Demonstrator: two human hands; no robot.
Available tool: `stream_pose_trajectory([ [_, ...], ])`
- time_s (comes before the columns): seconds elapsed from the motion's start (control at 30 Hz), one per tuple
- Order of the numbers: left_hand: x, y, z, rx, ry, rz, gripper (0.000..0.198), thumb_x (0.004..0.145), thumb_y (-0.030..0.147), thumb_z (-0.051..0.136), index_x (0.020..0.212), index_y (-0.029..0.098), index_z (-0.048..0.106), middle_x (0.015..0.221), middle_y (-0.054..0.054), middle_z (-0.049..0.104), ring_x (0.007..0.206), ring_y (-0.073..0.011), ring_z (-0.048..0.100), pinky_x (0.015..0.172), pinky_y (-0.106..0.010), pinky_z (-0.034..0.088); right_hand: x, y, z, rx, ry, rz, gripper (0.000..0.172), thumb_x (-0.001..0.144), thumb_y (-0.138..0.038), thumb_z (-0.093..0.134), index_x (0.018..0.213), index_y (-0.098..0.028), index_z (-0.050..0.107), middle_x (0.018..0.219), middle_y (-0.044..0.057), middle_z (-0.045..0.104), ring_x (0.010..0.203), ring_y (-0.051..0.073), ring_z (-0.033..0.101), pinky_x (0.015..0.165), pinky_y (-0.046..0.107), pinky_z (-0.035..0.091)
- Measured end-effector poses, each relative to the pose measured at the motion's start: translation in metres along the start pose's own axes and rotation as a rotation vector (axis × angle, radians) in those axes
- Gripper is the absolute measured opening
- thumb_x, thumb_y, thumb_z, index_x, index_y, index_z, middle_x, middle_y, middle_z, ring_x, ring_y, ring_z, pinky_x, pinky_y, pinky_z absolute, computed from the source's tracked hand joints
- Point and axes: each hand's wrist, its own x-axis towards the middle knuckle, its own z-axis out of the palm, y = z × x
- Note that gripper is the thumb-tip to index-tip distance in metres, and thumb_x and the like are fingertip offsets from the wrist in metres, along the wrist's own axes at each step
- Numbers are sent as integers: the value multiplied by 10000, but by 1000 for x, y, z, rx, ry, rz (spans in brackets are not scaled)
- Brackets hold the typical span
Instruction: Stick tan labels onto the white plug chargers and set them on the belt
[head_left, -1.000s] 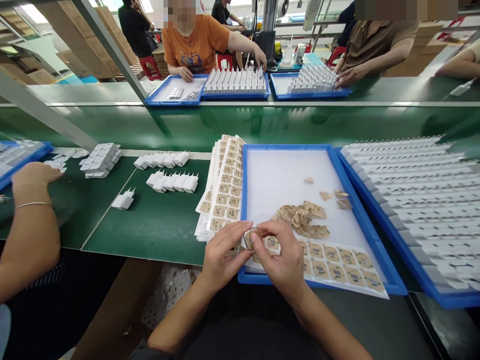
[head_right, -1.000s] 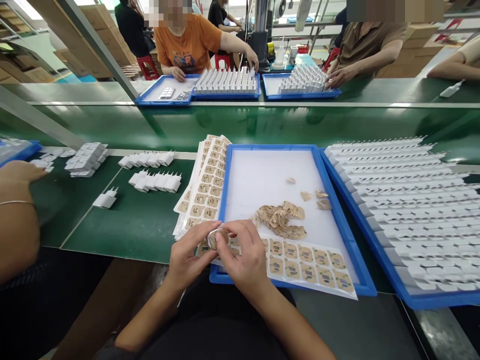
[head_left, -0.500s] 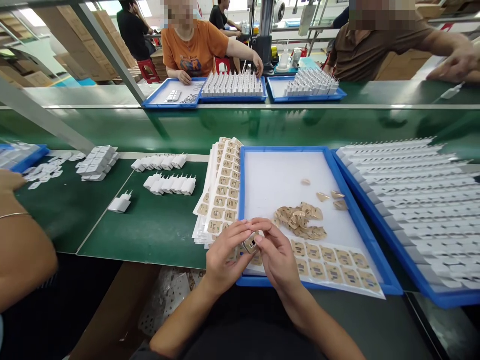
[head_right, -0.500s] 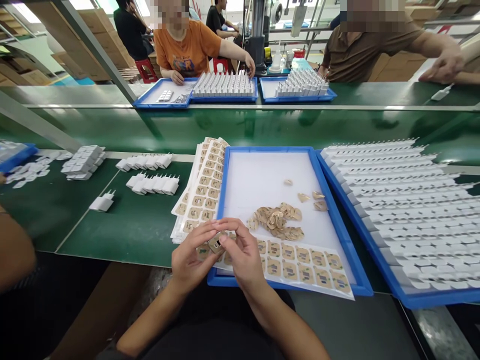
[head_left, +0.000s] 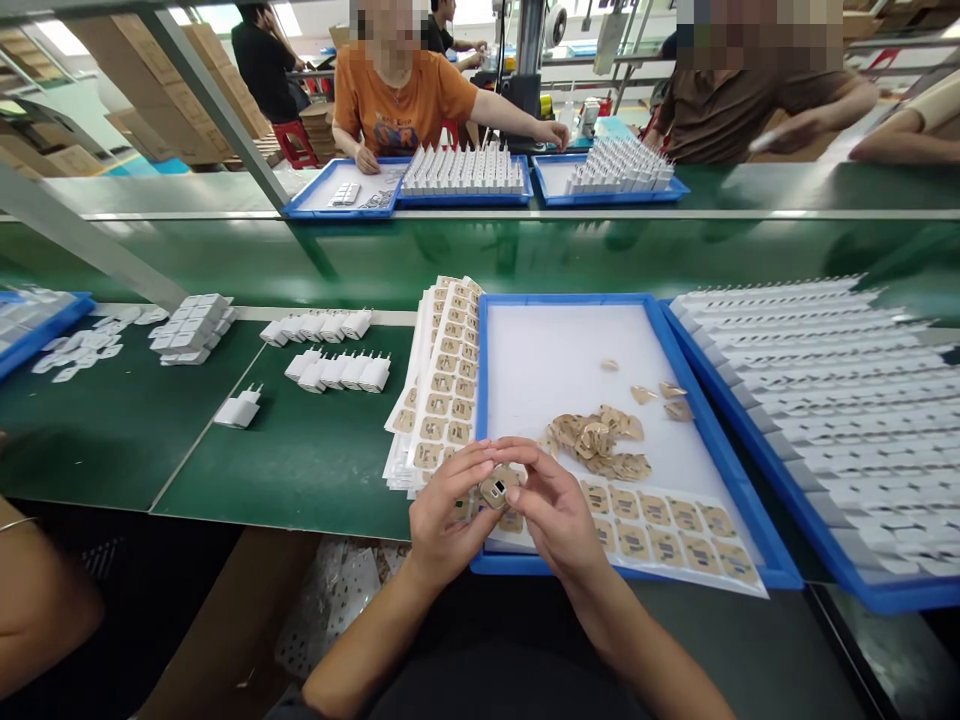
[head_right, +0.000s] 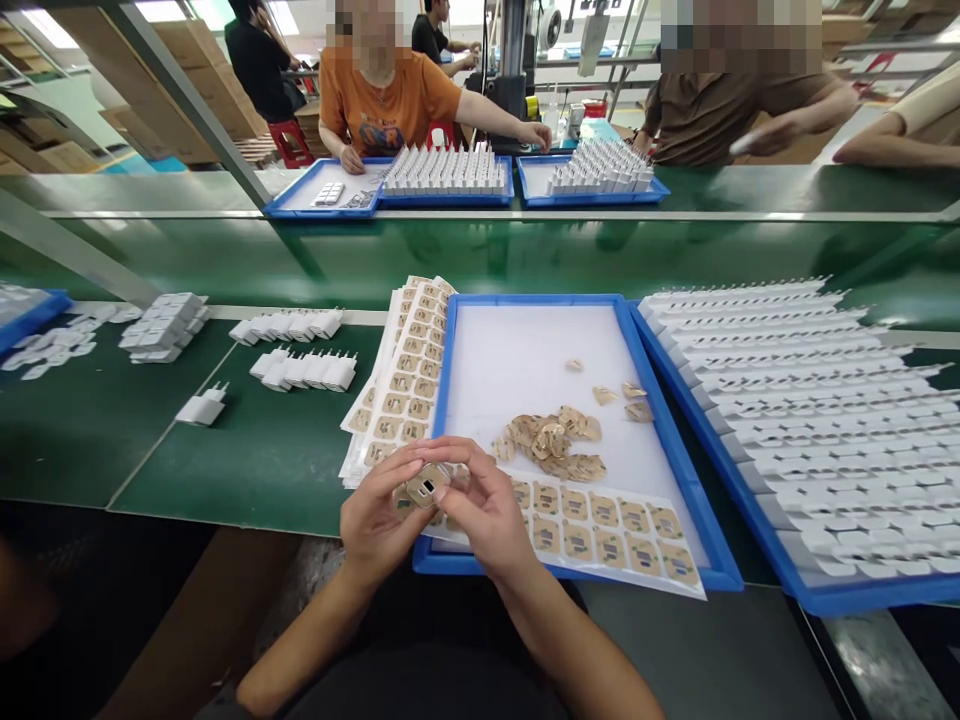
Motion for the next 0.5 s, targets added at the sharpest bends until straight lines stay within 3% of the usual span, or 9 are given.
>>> stream_pose_trajectory([
  [0.1, 1, 1, -1, 20, -34, 28, 506, 836, 65, 738, 1302, 221, 616, 1212, -106, 720, 1202, -241, 695, 1049, -427, 597, 2, -8, -9, -186, -40, -65, 130, 949, -254, 628, 1050, -267, 709, 1086, 57, 745, 1080, 224, 704, 894, 366, 579],
  [0.17, 1, 3, -2, 55, -35, 20, 473, 839, 75, 731, 1280, 210, 624, 1178, -101, 714, 1167, -233, 707, 1018, -405, 611, 4, -13, -12, -415, -7, -210, 96, 952, -213, 631, 995, -261, 702, 1041, 58, 756, 1000, 215, 719, 875, 379, 583],
  [0.27, 1, 5, -4, 115, -34, -45, 429, 854, 123, 723, 1264, 203, 624, 1157, -102, 711, 1113, -229, 721, 947, -381, 636, 2, -17, -14, -727, 5, -514, 205, 900, -114, 661, 1002, -283, 718, 1068, 63, 771, 977, 232, 718, 868, 416, 588],
  [0.33, 2, 6, -6, 147, -35, -76, 425, 858, 169, 737, 1264, 212, 617, 1160, -104, 714, 1085, -233, 728, 916, -385, 644, 1, -17, -15, -772, 1, -593, 242, 881, -86, 668, 1005, -289, 715, 1067, 62, 774, 973, 237, 717, 866, 424, 591],
  [0.4, 3, 7, -7, 159, -29, -71, 426, 860, 181, 747, 1262, 217, 610, 1159, -102, 707, 1099, -242, 727, 920, -394, 645, -1, -17, -16, -696, 30, -496, 210, 895, -104, 663, 1010, -276, 701, 1077, 68, 762, 998, 233, 712, 886, 415, 587],
  [0.5, 4, 7, -6, 158, -8, 11, 407, 869, 147, 738, 1246, 214, 602, 1134, -89, 685, 1146, -248, 717, 962, -409, 637, -1, -15, -15, -441, 34, -203, 155, 928, -204, 656, 1070, -260, 683, 1115, 81, 730, 1013, 221, 702, 854, 372, 594],
])
